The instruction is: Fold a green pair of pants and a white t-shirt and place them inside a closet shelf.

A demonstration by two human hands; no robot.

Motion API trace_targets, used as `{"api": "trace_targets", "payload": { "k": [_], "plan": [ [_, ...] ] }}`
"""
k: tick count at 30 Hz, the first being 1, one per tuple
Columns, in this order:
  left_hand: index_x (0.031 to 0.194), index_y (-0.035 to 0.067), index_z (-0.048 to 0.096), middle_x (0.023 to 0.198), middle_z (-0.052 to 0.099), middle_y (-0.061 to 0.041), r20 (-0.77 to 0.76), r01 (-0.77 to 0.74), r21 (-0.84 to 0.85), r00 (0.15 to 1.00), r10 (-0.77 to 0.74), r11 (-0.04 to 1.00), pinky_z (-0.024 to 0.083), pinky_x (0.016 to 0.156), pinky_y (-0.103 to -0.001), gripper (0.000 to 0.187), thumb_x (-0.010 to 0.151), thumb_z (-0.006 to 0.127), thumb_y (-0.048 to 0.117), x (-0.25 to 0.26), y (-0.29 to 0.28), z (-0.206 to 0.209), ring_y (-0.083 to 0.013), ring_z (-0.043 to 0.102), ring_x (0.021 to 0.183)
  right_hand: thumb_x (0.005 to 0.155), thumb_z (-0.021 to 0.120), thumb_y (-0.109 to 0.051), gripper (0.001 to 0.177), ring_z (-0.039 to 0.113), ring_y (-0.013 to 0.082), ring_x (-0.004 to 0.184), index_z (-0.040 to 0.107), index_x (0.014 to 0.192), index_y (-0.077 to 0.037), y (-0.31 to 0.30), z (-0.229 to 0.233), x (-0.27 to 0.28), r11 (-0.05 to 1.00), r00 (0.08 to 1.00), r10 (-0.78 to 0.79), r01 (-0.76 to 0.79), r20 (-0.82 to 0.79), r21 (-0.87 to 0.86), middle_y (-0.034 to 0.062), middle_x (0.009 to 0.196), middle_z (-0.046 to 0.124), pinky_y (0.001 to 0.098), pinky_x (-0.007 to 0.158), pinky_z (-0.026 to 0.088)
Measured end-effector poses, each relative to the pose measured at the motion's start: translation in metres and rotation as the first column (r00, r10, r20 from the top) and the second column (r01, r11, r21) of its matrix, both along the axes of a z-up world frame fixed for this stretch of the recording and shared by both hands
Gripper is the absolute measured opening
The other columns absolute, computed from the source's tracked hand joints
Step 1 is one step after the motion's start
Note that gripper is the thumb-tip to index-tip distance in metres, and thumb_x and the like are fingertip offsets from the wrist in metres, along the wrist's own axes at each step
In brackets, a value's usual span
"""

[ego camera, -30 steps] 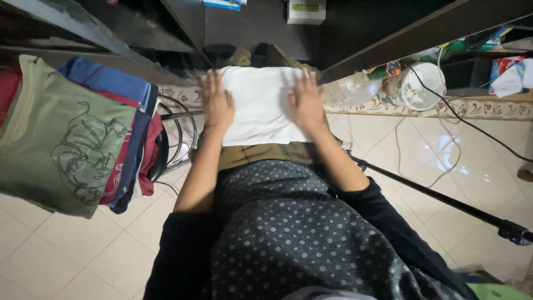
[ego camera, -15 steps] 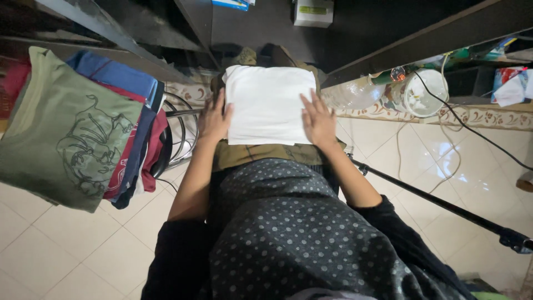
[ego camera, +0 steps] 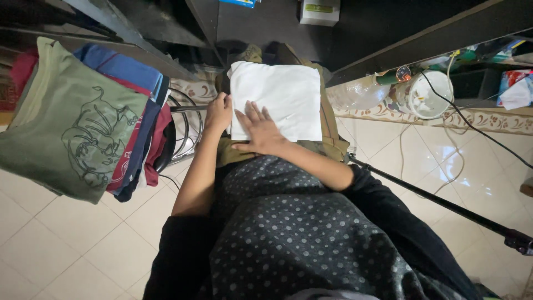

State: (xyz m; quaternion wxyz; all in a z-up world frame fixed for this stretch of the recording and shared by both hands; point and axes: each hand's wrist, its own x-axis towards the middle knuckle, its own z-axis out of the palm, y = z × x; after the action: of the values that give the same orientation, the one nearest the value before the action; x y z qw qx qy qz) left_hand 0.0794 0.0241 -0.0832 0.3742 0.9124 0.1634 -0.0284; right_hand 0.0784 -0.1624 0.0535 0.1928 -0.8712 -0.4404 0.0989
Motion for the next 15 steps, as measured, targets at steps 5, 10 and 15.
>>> {"api": "trace_targets", "payload": {
  "k": [5, 10, 15],
  "plan": [
    [0.114, 0.007, 0.065, 0.101, 0.075, -0.020, -0.034, -0.137, -0.461, 0.990, 0.137, 0.877, 0.057, 0.078, -0.046, 0.022, 0.104, 0.050, 0.019, -0.002, 0.012, -0.045, -0.0357, 0.074, 0.091, 0.082, 0.073, -0.040, 0.079, 0.053, 0.0473, 0.129, 0.043, 0.144, -0.002, 0.006, -0.034, 0.002, 0.996, 0.995, -0.086, 0.087, 0.048, -0.034, 0.0334, 0.138, 0.054, 0.0517, 0.105, 0.046],
    [0.130, 0.008, 0.053, 0.106, 0.068, -0.022, -0.314, -0.357, -0.762, 0.933, 0.173, 0.541, 0.059, 0.072, -0.053, 0.029, 0.105, 0.044, 0.019, -0.002, 0.018, 0.016, -0.0419, 0.070, 0.082, 0.095, 0.066, -0.020, 0.052, 0.072, 0.0403, 0.090, 0.049, 0.144, -0.010, -0.003, -0.025, 0.024, 0.972, 0.949, -0.211, 0.179, -0.232, -0.151, 0.0216, 0.099, 0.074, 0.0499, 0.080, 0.055],
    [0.151, 0.004, 0.039, 0.142, 0.056, -0.031, 0.389, 0.154, 0.132, 0.900, -0.194, 0.979, 0.043, 0.107, -0.054, 0.093, 0.066, 0.075, -0.002, 0.013, 0.010, 0.102, -0.0500, 0.051, 0.128, 0.092, 0.066, -0.010, 0.045, 0.069, 0.0455, 0.085, 0.058, 0.136, -0.014, -0.034, -0.003, 0.041, 0.935, 0.908, -0.252, 0.317, -0.334, 0.158, 0.0233, 0.090, 0.070, 0.0517, 0.073, 0.052]
  ]
}}
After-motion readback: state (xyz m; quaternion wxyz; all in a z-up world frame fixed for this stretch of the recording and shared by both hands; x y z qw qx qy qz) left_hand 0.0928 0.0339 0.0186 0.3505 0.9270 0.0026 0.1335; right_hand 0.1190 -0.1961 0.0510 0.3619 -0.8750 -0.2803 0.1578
